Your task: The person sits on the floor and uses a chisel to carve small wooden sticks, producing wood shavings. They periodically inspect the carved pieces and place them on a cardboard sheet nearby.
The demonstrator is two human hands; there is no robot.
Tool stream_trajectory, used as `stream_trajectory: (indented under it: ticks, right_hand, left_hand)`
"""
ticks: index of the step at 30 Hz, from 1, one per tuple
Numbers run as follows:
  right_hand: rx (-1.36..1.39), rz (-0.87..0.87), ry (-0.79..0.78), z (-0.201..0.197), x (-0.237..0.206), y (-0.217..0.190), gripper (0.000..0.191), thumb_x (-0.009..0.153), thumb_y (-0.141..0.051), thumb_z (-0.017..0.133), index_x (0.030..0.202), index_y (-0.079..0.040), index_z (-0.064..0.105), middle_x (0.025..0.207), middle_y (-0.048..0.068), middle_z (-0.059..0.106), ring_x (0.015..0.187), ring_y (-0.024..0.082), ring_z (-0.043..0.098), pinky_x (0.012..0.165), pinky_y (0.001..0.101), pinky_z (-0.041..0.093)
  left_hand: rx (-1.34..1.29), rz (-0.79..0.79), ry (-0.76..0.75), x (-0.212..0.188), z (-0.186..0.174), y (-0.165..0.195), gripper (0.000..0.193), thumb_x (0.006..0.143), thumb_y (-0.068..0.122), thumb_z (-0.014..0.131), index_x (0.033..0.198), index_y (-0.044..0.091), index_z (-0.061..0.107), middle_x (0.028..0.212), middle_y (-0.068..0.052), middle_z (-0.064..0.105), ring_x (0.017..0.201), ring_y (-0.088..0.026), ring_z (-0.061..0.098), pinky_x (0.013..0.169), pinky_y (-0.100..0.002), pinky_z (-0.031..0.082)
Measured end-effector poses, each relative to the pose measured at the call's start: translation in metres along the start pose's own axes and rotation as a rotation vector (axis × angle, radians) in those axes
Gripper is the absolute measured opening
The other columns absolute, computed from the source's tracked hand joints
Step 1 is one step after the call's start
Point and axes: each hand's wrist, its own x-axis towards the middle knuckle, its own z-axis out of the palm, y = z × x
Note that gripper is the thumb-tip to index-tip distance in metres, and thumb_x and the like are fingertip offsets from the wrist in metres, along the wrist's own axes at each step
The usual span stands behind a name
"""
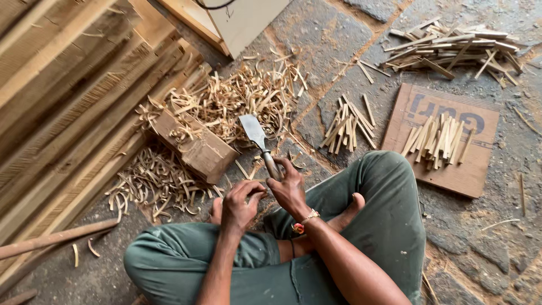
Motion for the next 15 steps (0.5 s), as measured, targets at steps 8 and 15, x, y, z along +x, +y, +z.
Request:
stream_trajectory:
  ticks: [8,15]
  right_hand:
    - [-0.100,0.073,-0.025,0.002,0.001,0.000,0.056,0.078,-0.020,0.073,0.131,-0.015,0.059,0.092,0.016,0.075,0.063,0.021,0.070,0.049,0.0359,0.059]
    - [-0.129,0.048,-0.019,0.004,0.003,0.004,0.057,0.078,-0.019,0.074,0.132,-0.016,0.059,0.092,0.016,0.075,0.062,0.020,0.069,0.047,0.0343,0.058]
  left_hand:
    - [-0.245,0.070,0.288,-0.004,-0.032,0.062,0.023,0.084,0.013,0.085,0.102,0.011,0.071,0.098,-0.001,0.076,0.092,-0.016,0.073,0.084,-0.032,0.057]
    - [-0.213,0.045,0.373,-0.002,-0.045,0.075,0.020,0.082,0.014,0.087,0.096,0.011,0.073,0.095,0.001,0.078,0.087,-0.013,0.074,0.078,-0.030,0.054]
